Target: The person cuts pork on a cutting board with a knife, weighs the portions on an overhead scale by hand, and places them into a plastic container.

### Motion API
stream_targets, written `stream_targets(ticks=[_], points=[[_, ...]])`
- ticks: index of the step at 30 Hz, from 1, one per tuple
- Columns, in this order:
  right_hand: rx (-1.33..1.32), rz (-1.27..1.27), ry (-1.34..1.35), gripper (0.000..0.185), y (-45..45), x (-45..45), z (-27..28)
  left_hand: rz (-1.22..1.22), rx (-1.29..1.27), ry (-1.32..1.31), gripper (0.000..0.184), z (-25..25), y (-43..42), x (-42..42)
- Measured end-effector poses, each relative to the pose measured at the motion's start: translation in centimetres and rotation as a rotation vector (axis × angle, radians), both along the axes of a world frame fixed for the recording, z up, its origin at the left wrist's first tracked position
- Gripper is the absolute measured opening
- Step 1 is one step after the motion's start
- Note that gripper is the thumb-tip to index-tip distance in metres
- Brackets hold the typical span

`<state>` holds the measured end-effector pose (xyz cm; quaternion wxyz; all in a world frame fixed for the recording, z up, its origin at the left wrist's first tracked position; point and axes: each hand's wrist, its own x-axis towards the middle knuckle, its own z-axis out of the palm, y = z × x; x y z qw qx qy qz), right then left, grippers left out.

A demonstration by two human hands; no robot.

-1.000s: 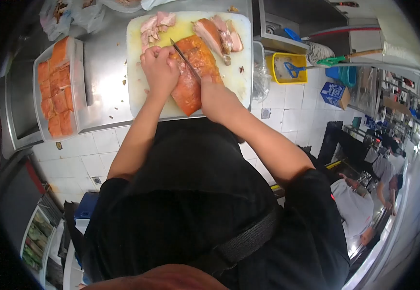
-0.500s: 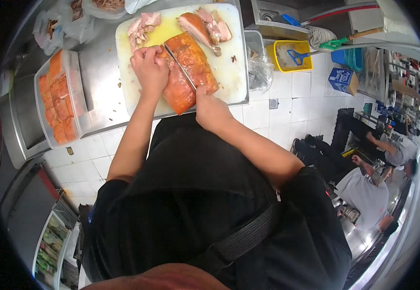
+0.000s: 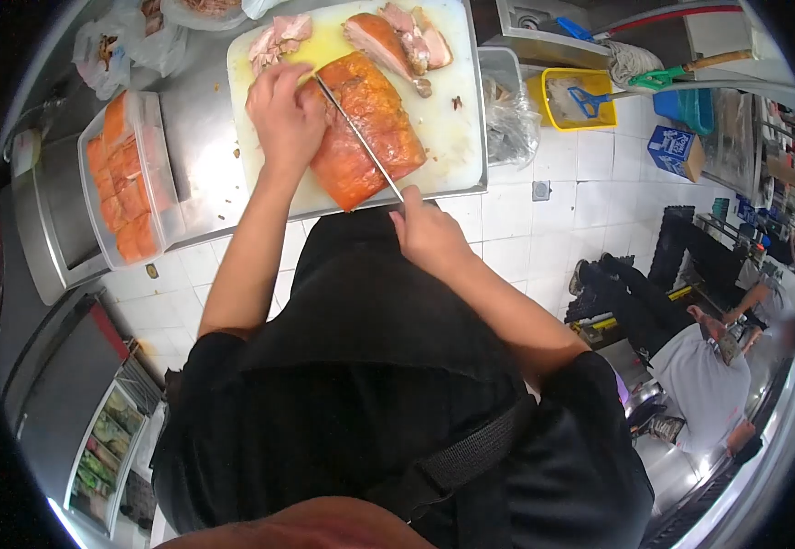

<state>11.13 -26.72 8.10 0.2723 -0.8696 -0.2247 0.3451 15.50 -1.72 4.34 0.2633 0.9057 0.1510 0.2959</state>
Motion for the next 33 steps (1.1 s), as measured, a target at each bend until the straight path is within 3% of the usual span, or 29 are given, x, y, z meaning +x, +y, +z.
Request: stream_targets(ticks=[2,4,5,7,16,21,26,30,33], points=[[0.052,0.018,-0.103,0.025,-0.2,-0.2,-0.1,-0.301,-0.175,-0.026,0.041,3.2,-1.2,2.0],[0.067,0.025,-0.145,0.025,-0.5,-0.4,-0.9,-0.559,0.089,0.068,0.046,4.3,-2.2,4.6],[0.077,0.034,-0.182,0.025,-0.5,-0.5,-1.0,-0.560,0.092,0.067,0.046,3.4,-2.6,4.8],[0.023,0.027,-0.143,0.028,-0.3,-0.5,-0.9,-0.594,0.350,0.299,0.051,1.6,-3.4,4.9],[-0.178,0.052,-0.003,0.026,1.6,0.8,1.5,-0.531,0.280,0.511,0.059,-0.4,-2.9,5.9],[-0.149,0.043,-0.035,0.027,1.3,0.5,-2.0,-0.521,0.332,0.498,0.058,-0.1,-3.5,5.9],[-0.034,0.004,-0.031,0.030,1.9,0.7,0.4,-0.485,0.239,0.421,0.057,-1.1,-3.0,6.1],[-0.012,-0.012,-0.071,0.038,1.8,-0.1,-3.0,-0.483,0.302,0.444,0.056,-0.8,-3.2,6.1],[0.040,0.031,-0.085,0.037,2.0,1.2,-1.0,-0.473,0.107,0.261,0.052,-0.6,-2.0,6.4]])
